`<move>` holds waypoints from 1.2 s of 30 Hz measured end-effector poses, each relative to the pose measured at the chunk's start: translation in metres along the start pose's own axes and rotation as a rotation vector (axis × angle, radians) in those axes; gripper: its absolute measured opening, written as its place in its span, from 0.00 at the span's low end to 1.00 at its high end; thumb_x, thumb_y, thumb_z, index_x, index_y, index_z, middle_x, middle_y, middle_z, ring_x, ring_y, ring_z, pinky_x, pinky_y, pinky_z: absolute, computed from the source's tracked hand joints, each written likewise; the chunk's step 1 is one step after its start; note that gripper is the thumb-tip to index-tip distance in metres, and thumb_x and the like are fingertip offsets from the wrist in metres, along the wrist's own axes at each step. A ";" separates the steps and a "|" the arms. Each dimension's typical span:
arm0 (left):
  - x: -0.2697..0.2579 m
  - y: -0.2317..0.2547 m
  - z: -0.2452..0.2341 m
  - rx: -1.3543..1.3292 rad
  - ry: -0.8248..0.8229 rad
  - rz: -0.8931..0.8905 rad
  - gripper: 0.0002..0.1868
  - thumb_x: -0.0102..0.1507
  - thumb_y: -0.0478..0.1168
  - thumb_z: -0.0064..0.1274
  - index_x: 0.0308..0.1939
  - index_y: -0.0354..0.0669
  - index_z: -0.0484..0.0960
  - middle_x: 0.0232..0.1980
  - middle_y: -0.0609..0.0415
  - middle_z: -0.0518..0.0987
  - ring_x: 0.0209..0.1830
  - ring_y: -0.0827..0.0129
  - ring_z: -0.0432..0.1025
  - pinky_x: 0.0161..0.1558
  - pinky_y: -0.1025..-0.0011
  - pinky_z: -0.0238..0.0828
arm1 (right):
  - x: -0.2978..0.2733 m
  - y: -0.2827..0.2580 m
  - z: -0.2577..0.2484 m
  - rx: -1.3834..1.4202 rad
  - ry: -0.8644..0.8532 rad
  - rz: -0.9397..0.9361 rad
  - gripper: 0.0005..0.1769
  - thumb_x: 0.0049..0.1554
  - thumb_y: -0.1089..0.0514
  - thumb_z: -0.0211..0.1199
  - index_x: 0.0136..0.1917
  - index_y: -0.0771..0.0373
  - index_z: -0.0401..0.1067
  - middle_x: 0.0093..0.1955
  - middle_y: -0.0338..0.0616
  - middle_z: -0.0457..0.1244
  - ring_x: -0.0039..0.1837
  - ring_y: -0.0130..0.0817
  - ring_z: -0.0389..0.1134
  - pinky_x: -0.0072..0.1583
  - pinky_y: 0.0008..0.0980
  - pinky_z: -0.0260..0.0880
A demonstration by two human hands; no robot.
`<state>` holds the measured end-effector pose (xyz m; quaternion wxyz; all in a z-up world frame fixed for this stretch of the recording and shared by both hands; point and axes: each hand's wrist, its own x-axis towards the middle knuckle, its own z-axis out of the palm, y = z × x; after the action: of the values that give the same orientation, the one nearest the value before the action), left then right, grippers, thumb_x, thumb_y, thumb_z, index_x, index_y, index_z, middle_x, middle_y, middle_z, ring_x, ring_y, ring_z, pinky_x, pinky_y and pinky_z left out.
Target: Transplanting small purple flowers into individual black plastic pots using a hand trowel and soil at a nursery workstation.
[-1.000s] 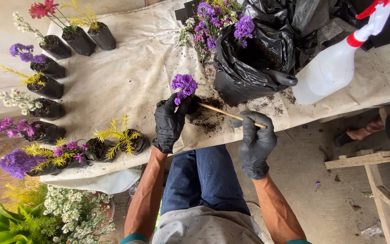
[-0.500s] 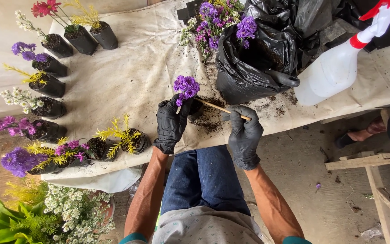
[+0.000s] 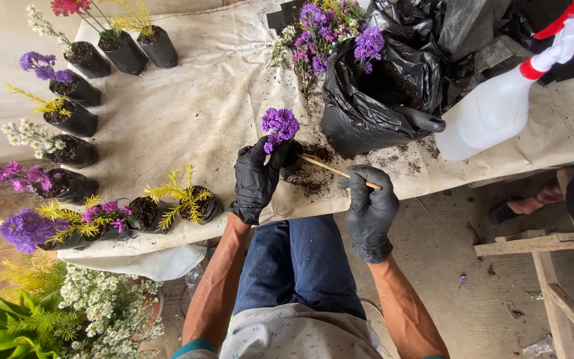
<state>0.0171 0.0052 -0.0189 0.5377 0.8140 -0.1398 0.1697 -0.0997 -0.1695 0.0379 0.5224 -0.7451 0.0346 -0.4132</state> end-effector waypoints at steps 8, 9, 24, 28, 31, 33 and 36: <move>0.008 0.032 -0.001 -0.092 0.031 0.002 0.08 0.65 0.45 0.59 0.48 0.56 0.86 0.31 0.53 0.84 0.34 0.57 0.80 0.46 0.65 0.76 | -0.003 0.001 0.000 -0.031 0.012 -0.022 0.03 0.66 0.60 0.61 0.49 0.61 0.72 0.39 0.49 0.72 0.41 0.42 0.76 0.49 0.35 0.76; 0.007 0.035 -0.001 -0.091 0.033 0.001 0.08 0.65 0.45 0.59 0.48 0.56 0.86 0.31 0.53 0.84 0.34 0.57 0.80 0.46 0.65 0.76 | -0.001 -0.003 -0.001 -0.030 0.010 -0.022 0.03 0.66 0.60 0.61 0.49 0.61 0.72 0.39 0.49 0.72 0.41 0.42 0.76 0.49 0.35 0.76; -0.007 0.010 0.012 -0.233 0.156 -0.013 0.15 0.62 0.39 0.65 0.53 0.48 0.85 0.43 0.44 0.85 0.47 0.48 0.79 0.52 0.57 0.75 | 0.013 0.033 0.005 -0.121 -0.108 -0.312 0.05 0.60 0.71 0.69 0.49 0.65 0.79 0.51 0.52 0.71 0.53 0.53 0.75 0.52 0.46 0.77; -0.014 0.011 0.005 -0.226 0.181 0.009 0.23 0.59 0.38 0.68 0.59 0.46 0.82 0.49 0.41 0.83 0.53 0.44 0.77 0.56 0.52 0.73 | 0.011 0.059 0.016 -0.341 -0.296 -0.398 0.10 0.60 0.70 0.67 0.54 0.61 0.77 0.52 0.49 0.70 0.53 0.56 0.73 0.51 0.53 0.81; -0.023 0.024 -0.008 -0.221 0.149 -0.069 0.29 0.60 0.43 0.67 0.64 0.45 0.78 0.54 0.35 0.80 0.59 0.35 0.72 0.61 0.44 0.68 | 0.006 0.082 0.015 -0.494 -0.430 -0.360 0.11 0.60 0.67 0.67 0.56 0.59 0.76 0.52 0.49 0.69 0.52 0.56 0.73 0.51 0.54 0.82; -0.029 0.025 -0.013 -0.221 0.127 -0.125 0.32 0.60 0.46 0.67 0.66 0.43 0.76 0.56 0.31 0.79 0.61 0.30 0.69 0.64 0.39 0.65 | 0.001 0.087 0.016 -0.570 -0.470 -0.386 0.12 0.58 0.66 0.69 0.56 0.58 0.76 0.52 0.48 0.68 0.52 0.53 0.73 0.51 0.53 0.82; -0.041 0.011 -0.009 -0.301 0.089 -0.242 0.36 0.61 0.52 0.66 0.70 0.46 0.73 0.60 0.29 0.76 0.65 0.28 0.66 0.66 0.37 0.59 | -0.004 0.075 0.021 -0.534 -0.437 -0.244 0.17 0.55 0.62 0.72 0.58 0.58 0.77 0.56 0.49 0.68 0.54 0.58 0.72 0.52 0.59 0.80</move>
<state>-0.0253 0.0108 -0.0236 0.6754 0.7270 -0.0407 0.1169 -0.0602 -0.1856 -0.0273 0.2514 -0.9246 -0.0605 -0.2799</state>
